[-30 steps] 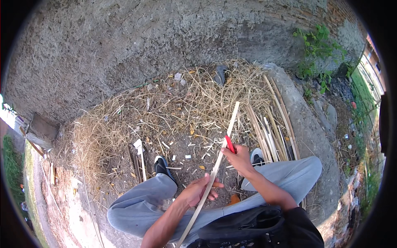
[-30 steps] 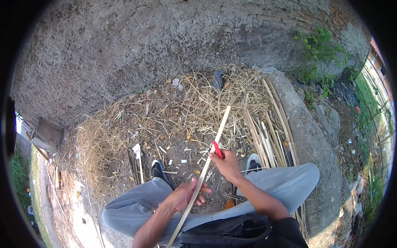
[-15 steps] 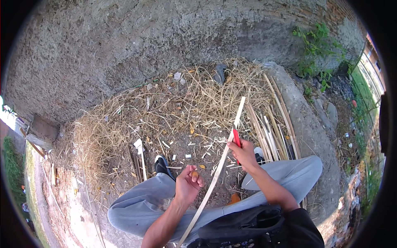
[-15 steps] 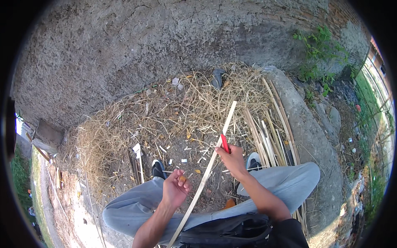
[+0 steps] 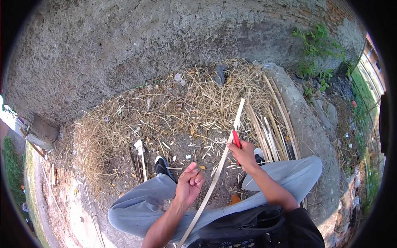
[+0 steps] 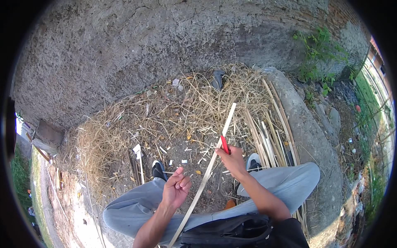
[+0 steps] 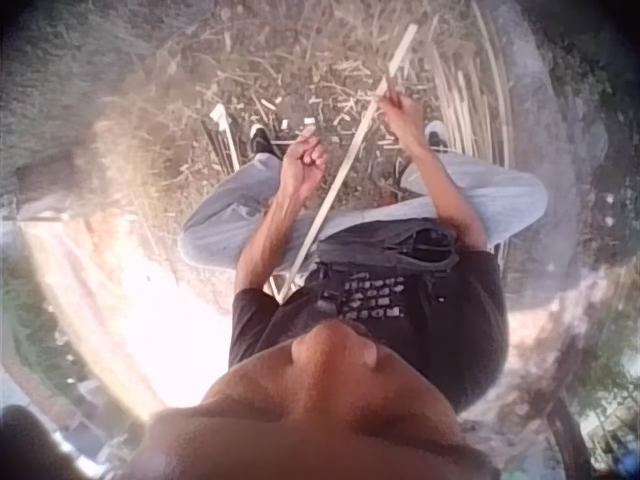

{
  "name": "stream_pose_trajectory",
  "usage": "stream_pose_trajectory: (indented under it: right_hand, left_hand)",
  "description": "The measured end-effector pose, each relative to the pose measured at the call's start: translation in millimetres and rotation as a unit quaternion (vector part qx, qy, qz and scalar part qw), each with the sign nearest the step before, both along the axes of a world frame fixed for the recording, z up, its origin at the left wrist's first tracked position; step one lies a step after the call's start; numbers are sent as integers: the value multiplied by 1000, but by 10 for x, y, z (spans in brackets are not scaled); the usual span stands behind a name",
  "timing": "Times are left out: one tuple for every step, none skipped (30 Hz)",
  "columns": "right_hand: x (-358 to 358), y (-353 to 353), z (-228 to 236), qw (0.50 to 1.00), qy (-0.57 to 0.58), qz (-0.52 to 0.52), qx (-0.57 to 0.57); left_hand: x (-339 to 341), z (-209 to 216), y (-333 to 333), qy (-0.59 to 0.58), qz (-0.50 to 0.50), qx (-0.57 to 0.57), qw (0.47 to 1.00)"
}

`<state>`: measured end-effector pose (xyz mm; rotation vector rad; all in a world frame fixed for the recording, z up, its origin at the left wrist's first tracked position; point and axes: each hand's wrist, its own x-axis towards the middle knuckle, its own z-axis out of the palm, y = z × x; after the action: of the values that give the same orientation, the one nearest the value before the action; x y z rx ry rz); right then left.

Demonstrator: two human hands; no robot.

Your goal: The person strips the outer layer from a bamboo strip using a small blade. They hold the bamboo strip with their left hand and run the blade along the length of the strip with their right hand, removing thin shavings.

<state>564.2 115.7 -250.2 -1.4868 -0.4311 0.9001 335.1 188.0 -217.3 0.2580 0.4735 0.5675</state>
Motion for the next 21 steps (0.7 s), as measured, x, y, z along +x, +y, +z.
stream_pose_trajectory:
  right_hand:
    - [4,-1,-4,1000,4,2,-1]
    - [8,-4,-7,1000,4,1,0]
    - [5,-2,0,1000,4,2,-2]
    - [1,1,7,1000,5,3,-3]
    - [-7,4,15,1000,5,2,-3]
    - [-13,1,28,1000,3,1,-2]
    - [-15,-3,36,1000,2,-1,-1]
    - [-13,-9,40,1000,1,-1,-1]
    - [-13,-6,43,1000,2,-2,-1]
    - [-14,-4,45,1000,3,-2,0]
    - [-16,-1,44,1000,2,-2,0]
    - [-15,0,39,1000,4,0,3]
    - [-15,1,34,1000,5,2,5]
    - [-14,1,32,1000,5,2,6]
    - [-13,-4,28,1000,3,1,3]
    - [-11,-8,26,1000,1,1,1]
    - [-8,-12,26,1000,1,0,1]
    - [-11,-9,35,1000,2,1,2]
    - [-12,-4,41,1000,2,2,3]
    - [-13,3,34,1000,2,3,4]
    - [-11,8,19,1000,1,4,4]
  left_hand:
    - [14,-1,-8,0,-1,0,1000]
    - [25,-5,-18,12,7,11,1000]
    - [26,-9,-24,25,16,23,999]
    - [13,-18,-29,25,16,23,999]
    - [-6,-30,-36,37,19,39,998]
    - [-9,-27,-40,47,21,55,997]
    - [0,-24,-42,47,20,55,997]
    - [13,-17,-44,63,22,73,995]
    - [20,-9,-42,80,24,92,992]
    - [16,-22,-43,79,24,92,992]
    - [5,-48,-46,82,24,120,989]
    - [2,-57,-51,84,24,148,985]
    - [-1,-62,-56,84,25,149,985]
    - [-3,-64,-61,110,17,175,978]
    - [7,-41,-68,135,9,201,970]
    - [24,-18,-78,135,9,201,970]
    - [49,9,-94,192,-8,212,958]
    - [68,37,-107,248,-23,223,942]
    - [69,2,-116,248,-22,224,942]
    - [59,-66,-129,263,-74,241,931]
    - [58,-90,-153,278,-127,258,916]
